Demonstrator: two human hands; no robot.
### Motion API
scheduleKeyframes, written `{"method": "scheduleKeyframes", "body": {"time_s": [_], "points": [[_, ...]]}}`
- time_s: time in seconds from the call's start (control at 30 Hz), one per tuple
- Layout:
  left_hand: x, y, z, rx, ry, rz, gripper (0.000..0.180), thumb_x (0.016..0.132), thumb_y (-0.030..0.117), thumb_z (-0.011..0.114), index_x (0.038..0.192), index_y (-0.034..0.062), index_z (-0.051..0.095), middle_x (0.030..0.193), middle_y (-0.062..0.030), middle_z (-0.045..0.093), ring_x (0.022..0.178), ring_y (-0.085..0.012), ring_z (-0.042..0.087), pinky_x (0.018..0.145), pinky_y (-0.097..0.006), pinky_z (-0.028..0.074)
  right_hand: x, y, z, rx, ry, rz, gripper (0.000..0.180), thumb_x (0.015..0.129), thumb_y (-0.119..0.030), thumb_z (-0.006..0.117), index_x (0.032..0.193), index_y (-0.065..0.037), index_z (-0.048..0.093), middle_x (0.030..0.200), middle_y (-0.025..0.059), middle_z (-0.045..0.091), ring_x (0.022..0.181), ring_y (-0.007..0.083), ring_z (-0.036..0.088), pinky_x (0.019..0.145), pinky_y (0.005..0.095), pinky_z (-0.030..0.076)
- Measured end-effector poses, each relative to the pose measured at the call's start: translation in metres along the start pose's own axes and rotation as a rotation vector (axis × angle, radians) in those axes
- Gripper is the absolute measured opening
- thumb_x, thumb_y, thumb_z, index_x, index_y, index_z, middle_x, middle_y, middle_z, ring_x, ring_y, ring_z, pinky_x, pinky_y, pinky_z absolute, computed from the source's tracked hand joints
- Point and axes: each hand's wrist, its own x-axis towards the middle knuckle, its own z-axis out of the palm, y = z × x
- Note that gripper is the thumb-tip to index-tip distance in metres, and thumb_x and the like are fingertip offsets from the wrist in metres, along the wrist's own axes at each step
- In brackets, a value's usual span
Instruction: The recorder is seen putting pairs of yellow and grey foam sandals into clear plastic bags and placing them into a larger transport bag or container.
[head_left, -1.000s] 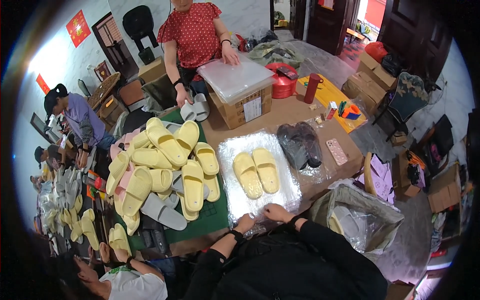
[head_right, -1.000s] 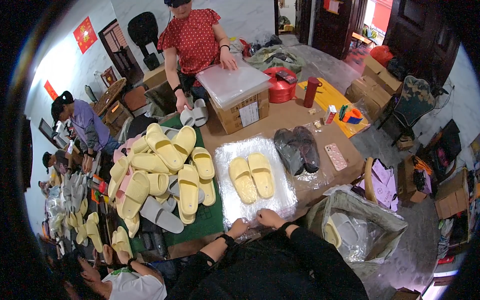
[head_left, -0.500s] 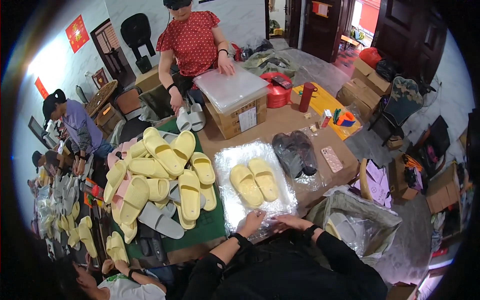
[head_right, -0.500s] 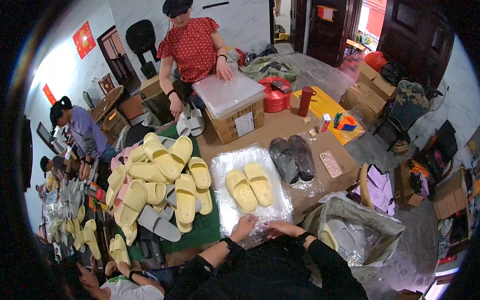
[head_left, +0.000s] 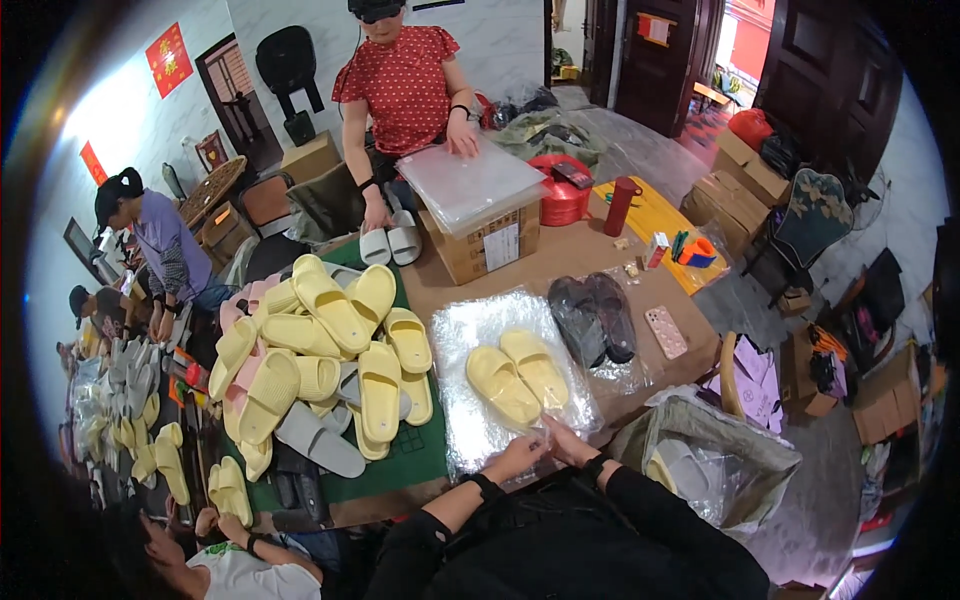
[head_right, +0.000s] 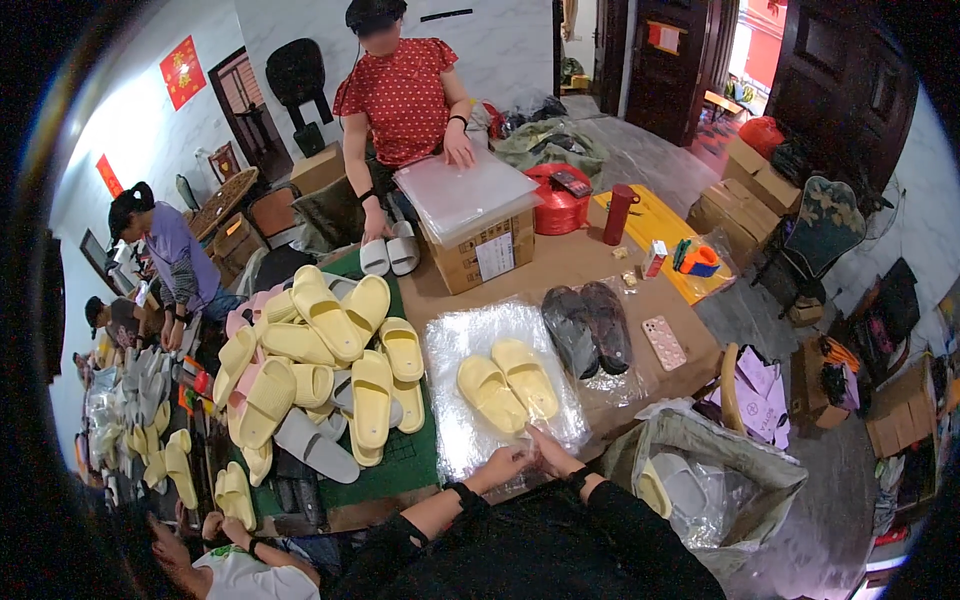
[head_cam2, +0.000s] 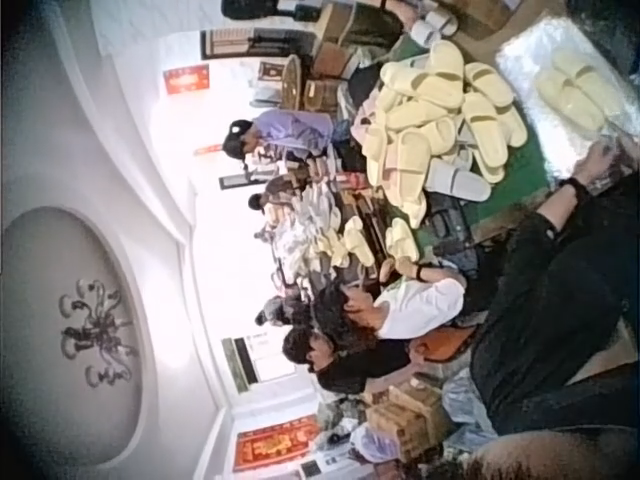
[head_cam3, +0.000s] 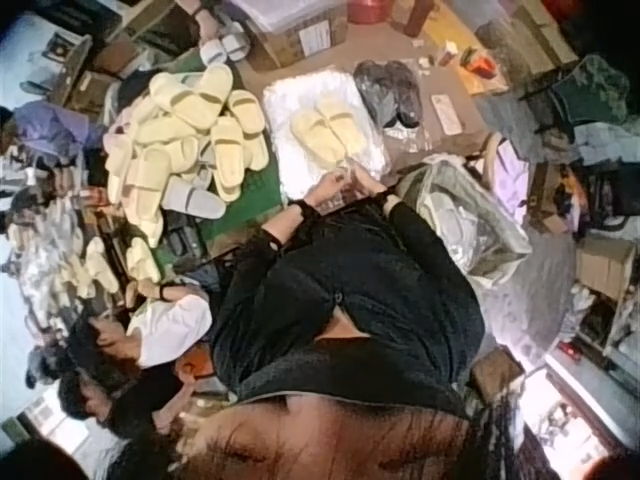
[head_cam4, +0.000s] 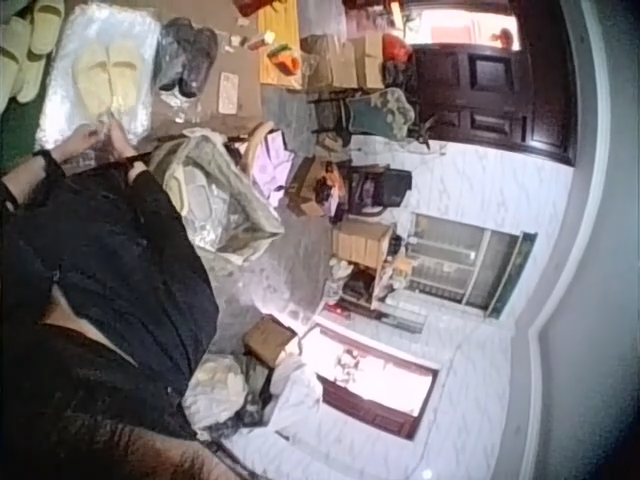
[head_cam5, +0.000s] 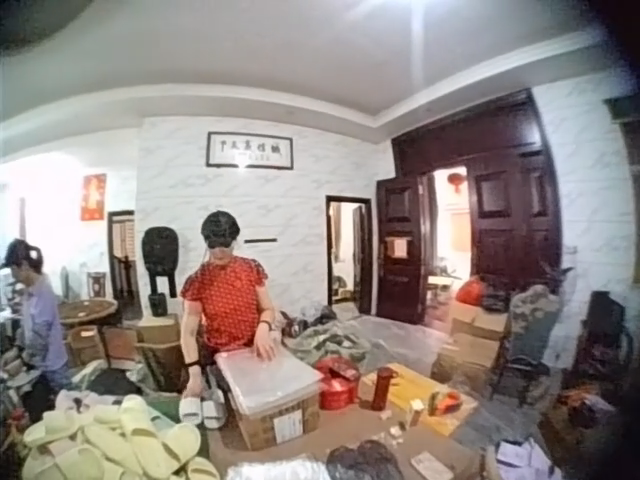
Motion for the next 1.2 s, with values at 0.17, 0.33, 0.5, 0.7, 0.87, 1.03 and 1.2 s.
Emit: {"method": "scheduleKeyframes", "body": {"time_s": [0.17, 0.33, 0.5, 0.7, 0.87, 1.03, 1.2], "points": [[-0.002, 0.018, 0.001, -0.106, -0.08, -0.082, 0.027, 0.084, 0.026, 0.056, 0.096, 0.0022, 0.059, 0.08, -0.016, 0.062, 0.069, -0.0241, 0.06, 0.064, -0.034, 0.046, 0.006, 0.003, 0.002, 0.048, 0.147, -0.137, 0.023, 0.085, -0.023, 0.055, 0.094, -0.001, 0.059, 0.077, 0.0082, 0.06, 0.057, 0.0175, 0.056, 0.049, 0.029, 0.044], [-0.008, 0.007, 0.005, 0.003, -0.074, -0.03, 0.025, 0.085, 0.025, 0.055, 0.096, 0.0021, 0.058, 0.085, -0.0164, 0.061, 0.077, -0.0274, 0.06, 0.069, -0.034, 0.046, 0.041, 0.017, -0.034, -0.002, 0.105, -0.011, 0.017, 0.083, -0.013, 0.053, 0.093, 0.0, 0.057, 0.077, 0.0111, 0.06, 0.063, 0.022, 0.059, 0.051, 0.0327, 0.047], [-0.014, -0.009, 0.003, 0.044, -0.119, -0.002, 0.026, 0.084, 0.024, 0.055, 0.096, 0.0007, 0.058, 0.088, -0.0174, 0.061, 0.078, -0.028, 0.059, 0.072, -0.035, 0.046, 0.039, 0.01, -0.027, 0.055, -0.017, 0.074, 0.014, 0.083, -0.012, 0.052, 0.089, 0.0, 0.056, 0.078, 0.0124, 0.061, 0.067, 0.0262, 0.059, 0.057, 0.0366, 0.049], [-0.018, 0.0, -0.007, 0.085, 0.044, -0.151, 0.032, 0.085, 0.029, 0.053, 0.093, -0.0021, 0.057, 0.085, -0.0212, 0.06, 0.076, -0.0316, 0.059, 0.068, -0.038, 0.045, 0.032, -0.012, -0.014, -0.12, 0.141, 0.092, 0.013, 0.083, -0.011, 0.052, 0.079, 0.001, 0.057, 0.071, 0.0099, 0.06, 0.061, 0.0209, 0.058, 0.055, 0.0317, 0.048], [-0.019, -0.014, -0.012, 0.259, 0.014, -0.257, 0.033, 0.084, 0.029, 0.052, 0.091, -0.0029, 0.058, 0.085, -0.0212, 0.06, 0.08, -0.0336, 0.058, 0.07, -0.041, 0.044, 0.034, -0.051, -0.014, -0.25, 0.125, -0.066, 0.014, 0.083, -0.01, 0.052, 0.084, 0.003, 0.059, 0.074, 0.0098, 0.061, 0.064, 0.0192, 0.06, 0.061, 0.0295, 0.049], [-0.032, -0.044, -0.01, 0.465, 0.217, 0.0, 0.025, 0.078, 0.02, 0.054, 0.095, 0.0034, 0.06, 0.097, -0.0189, 0.057, 0.096, -0.0323, 0.052, 0.08, -0.04, 0.042, -0.011, -0.118, 0.051, -0.304, 0.086, -0.228, 0.017, 0.083, -0.011, 0.054, 0.09, 0.003, 0.06, 0.08, 0.0092, 0.062, 0.07, 0.0177, 0.06, 0.067, 0.0291, 0.049], [-0.035, -0.031, -0.01, 0.638, 0.252, -0.095, 0.029, 0.075, 0.016, 0.053, 0.102, 0.0062, 0.059, 0.106, -0.0176, 0.051, 0.104, -0.0346, 0.046, 0.085, -0.044, 0.038, -0.043, -0.159, 0.079, -0.538, 0.093, -0.466, 0.021, 0.083, -0.012, 0.056, 0.094, 0.004, 0.061, 0.085, 0.0083, 0.063, 0.075, 0.0146, 0.059, 0.069, 0.0265, 0.048]]}}
